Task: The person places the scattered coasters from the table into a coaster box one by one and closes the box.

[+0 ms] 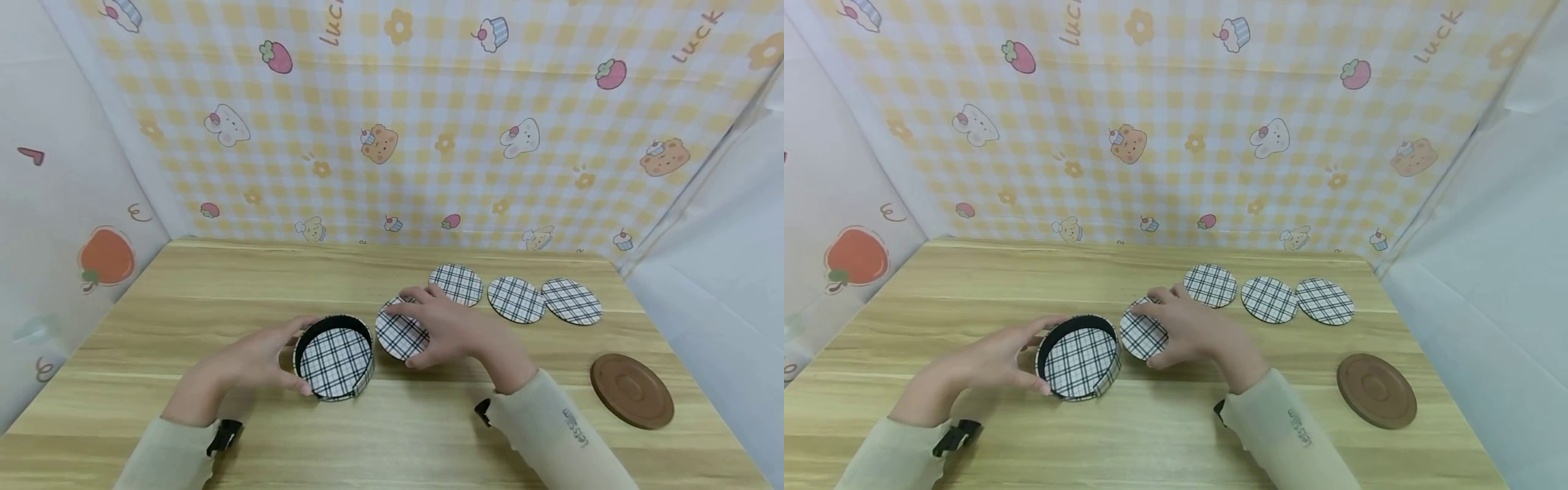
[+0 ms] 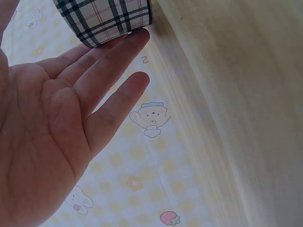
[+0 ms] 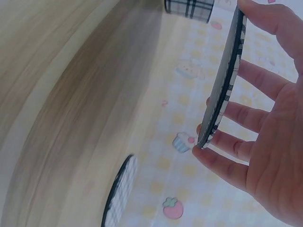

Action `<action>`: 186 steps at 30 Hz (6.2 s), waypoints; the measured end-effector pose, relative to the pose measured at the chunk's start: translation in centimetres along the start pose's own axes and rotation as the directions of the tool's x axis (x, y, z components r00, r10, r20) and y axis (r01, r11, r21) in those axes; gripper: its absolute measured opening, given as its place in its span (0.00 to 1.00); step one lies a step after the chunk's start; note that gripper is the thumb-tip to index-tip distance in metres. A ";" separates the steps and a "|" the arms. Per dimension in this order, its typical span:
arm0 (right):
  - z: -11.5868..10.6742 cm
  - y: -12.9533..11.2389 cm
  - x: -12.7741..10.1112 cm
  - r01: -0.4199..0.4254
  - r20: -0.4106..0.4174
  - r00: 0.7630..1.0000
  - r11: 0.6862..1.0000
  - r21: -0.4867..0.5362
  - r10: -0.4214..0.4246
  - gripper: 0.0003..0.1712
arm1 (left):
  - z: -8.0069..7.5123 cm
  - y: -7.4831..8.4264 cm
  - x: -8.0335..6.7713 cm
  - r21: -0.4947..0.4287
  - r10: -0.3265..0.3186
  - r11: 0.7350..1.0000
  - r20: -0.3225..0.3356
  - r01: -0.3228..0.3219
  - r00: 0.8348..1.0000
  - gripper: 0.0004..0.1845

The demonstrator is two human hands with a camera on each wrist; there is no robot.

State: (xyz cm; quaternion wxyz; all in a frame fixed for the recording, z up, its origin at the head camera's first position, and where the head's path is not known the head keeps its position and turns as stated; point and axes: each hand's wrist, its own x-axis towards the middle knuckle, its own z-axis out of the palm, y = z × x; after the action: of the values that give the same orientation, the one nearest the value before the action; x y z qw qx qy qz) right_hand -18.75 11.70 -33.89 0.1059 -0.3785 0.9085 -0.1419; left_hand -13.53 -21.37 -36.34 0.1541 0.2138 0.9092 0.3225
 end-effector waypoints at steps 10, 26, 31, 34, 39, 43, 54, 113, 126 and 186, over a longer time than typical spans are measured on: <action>0.5 -2.5 2.1 0.081 0.007 0.997 0.997 -0.004 -0.081 0.46 | 0.3 -0.5 -0.1 -0.039 0.022 0.999 0.007 -0.022 1.000 0.59; 1.8 -5.5 4.7 0.179 0.025 0.984 0.984 -0.006 -0.178 0.48 | 0.0 -0.3 0.1 -0.033 0.055 0.998 0.017 -0.054 0.998 0.59; 2.2 -6.1 5.3 0.197 0.038 0.980 0.980 -0.031 -0.196 0.47 | 0.0 -0.2 0.0 -0.024 0.021 1.000 0.017 -0.021 1.000 0.60; 2.4 -6.4 5.6 0.201 0.041 0.979 0.978 -0.050 -0.199 0.47 | 0.0 -0.2 0.0 -0.030 0.025 0.999 0.019 -0.024 1.000 0.60; 2.7 -6.7 6.0 0.202 0.045 0.979 0.976 -0.076 -0.199 0.48 | -0.1 -0.4 0.0 -0.031 0.034 0.999 0.018 -0.033 0.999 0.60; 2.9 -6.8 6.3 0.202 0.047 0.979 0.976 -0.077 -0.199 0.47 | -0.1 -0.4 0.0 -0.023 0.037 0.999 0.014 -0.037 0.999 0.60; 3.5 -7.4 6.7 0.218 0.071 0.975 0.969 -0.114 -0.211 0.47 | 0.0 -0.4 0.0 -0.044 0.054 0.998 0.027 -0.053 0.998 0.60; -0.9 7.7 -0.4 -0.058 -0.069 0.996 0.995 -0.077 0.053 0.46 | 0.5 0.1 -0.2 0.170 0.011 0.985 0.053 -0.020 0.999 0.67; -2.0 11.0 -0.3 -0.146 -0.035 0.989 0.988 -0.048 0.144 0.49 | 0.7 0.0 0.7 0.106 0.044 0.993 0.069 -0.051 0.997 0.69; -0.6 12.9 1.1 -0.245 0.026 0.969 0.969 -0.026 0.245 0.47 | 0.5 0.4 0.8 0.040 0.052 0.998 0.071 -0.055 0.996 0.66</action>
State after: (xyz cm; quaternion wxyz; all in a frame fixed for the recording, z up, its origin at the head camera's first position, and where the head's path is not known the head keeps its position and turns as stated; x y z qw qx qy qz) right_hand -28.16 19.71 -37.81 0.1316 -0.2666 0.9482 -0.1121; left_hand -13.93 -20.41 -36.59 0.1727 0.2523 0.9038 0.2994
